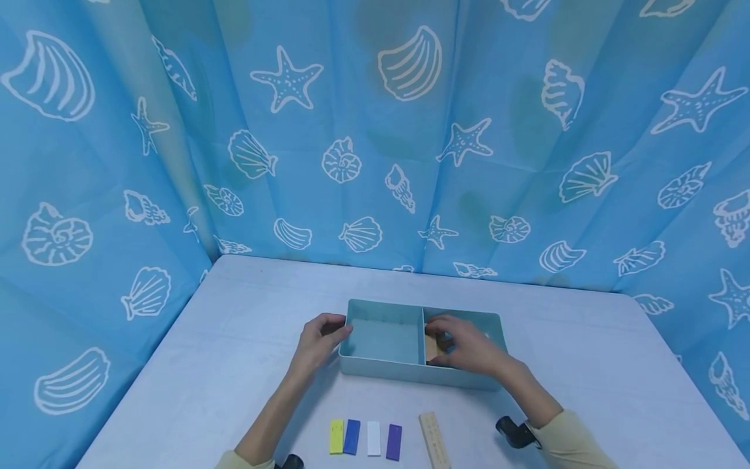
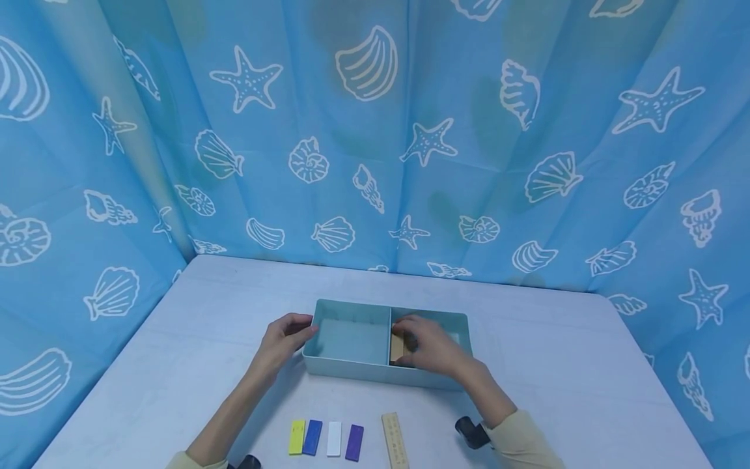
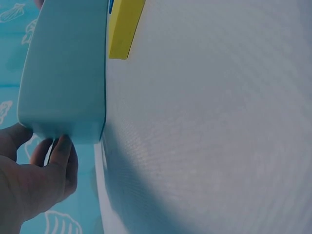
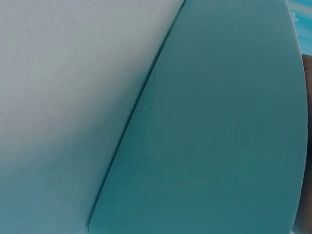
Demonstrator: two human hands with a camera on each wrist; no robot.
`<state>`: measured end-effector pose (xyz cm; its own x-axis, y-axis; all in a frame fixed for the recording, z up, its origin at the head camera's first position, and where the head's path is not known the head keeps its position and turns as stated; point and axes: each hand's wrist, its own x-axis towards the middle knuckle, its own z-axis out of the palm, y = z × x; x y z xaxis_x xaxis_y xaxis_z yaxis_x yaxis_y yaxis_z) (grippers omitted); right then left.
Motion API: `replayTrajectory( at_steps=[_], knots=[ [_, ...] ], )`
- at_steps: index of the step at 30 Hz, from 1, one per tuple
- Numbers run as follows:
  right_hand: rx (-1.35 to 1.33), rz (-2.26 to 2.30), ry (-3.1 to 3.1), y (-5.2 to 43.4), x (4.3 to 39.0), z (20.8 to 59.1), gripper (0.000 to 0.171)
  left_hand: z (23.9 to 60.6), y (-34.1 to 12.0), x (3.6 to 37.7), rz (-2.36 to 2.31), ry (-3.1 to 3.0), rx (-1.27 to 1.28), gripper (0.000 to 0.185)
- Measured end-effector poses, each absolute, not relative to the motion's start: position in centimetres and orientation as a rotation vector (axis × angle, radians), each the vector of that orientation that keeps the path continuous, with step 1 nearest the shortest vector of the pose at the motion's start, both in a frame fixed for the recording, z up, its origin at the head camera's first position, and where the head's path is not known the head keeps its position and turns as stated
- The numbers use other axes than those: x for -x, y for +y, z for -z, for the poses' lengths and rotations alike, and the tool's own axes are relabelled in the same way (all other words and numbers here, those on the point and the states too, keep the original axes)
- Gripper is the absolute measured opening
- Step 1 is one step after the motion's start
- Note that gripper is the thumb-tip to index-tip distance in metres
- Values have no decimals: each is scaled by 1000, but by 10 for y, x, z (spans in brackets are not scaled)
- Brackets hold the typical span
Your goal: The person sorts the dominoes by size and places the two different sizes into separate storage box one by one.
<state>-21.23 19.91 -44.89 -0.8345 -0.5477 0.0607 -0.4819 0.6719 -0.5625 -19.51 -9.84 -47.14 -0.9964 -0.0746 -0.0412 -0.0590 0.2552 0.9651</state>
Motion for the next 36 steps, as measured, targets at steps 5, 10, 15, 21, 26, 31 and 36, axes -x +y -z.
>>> replayTrajectory(
  at_steps=[5, 10, 15, 21, 26, 31, 36],
  knots=[
    [840, 885, 2764, 197, 213, 450, 50, 471, -98, 195, 1891, -2486, -131, 32],
    [830, 887, 2761, 196, 215, 452, 50, 470, -98, 195, 1894, -2479, -136, 31],
    [816, 915, 2742, 196, 215, 455, 50, 470, -98, 195, 1890, -2484, -123, 33],
    [801, 938, 2722, 196, 214, 455, 50, 470, -97, 194, 1901, -2484, -117, 33],
    [801, 941, 2718, 197, 214, 455, 50, 472, -97, 194, 1903, -2479, -113, 33],
    [790, 956, 2718, 198, 213, 452, 51, 472, -97, 195, 1904, -2477, -118, 33],
    [785, 981, 2719, 201, 210, 446, 52, 471, -97, 195, 1900, -2481, -147, 32]
  ],
)
